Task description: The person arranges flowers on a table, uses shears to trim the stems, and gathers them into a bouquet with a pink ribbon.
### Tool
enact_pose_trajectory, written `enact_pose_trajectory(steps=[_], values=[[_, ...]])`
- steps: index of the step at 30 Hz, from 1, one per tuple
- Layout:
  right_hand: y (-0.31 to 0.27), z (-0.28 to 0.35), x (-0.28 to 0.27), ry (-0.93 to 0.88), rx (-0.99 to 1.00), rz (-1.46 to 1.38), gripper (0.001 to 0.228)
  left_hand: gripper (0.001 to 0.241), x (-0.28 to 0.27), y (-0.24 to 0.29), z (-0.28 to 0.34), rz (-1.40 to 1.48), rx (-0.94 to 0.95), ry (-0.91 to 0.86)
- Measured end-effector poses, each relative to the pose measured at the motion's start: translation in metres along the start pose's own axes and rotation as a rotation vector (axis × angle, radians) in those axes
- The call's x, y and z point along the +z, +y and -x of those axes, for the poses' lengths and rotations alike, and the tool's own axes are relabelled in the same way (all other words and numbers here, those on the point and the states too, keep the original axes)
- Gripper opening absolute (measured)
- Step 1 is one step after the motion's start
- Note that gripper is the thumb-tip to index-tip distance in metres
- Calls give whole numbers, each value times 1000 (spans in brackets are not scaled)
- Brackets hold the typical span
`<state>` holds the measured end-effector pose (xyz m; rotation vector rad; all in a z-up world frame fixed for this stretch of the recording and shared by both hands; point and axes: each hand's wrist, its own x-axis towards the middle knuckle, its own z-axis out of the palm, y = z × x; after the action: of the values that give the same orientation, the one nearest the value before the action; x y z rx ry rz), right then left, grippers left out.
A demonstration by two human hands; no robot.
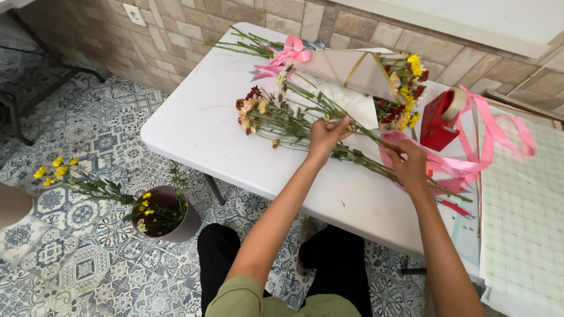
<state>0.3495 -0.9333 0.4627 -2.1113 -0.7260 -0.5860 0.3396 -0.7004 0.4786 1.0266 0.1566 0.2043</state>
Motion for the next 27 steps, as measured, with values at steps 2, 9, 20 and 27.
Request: enact_pose_trajectory(steps=[2,9,20,27], values=[[0,-4,5,-22,23,-25,20,43,-6,-26,-29,-47,-5,33],[64,11,41,-112,102,-41,15,35,-37,-42,-48,-518,-61,37],[79,21,53,-206,156,-60,18,41,-32,-57,-25,-1403,903,-270],[72,22,48,-296,122,10,25,73,-48,-112,-40,-1623,1083,-470]])
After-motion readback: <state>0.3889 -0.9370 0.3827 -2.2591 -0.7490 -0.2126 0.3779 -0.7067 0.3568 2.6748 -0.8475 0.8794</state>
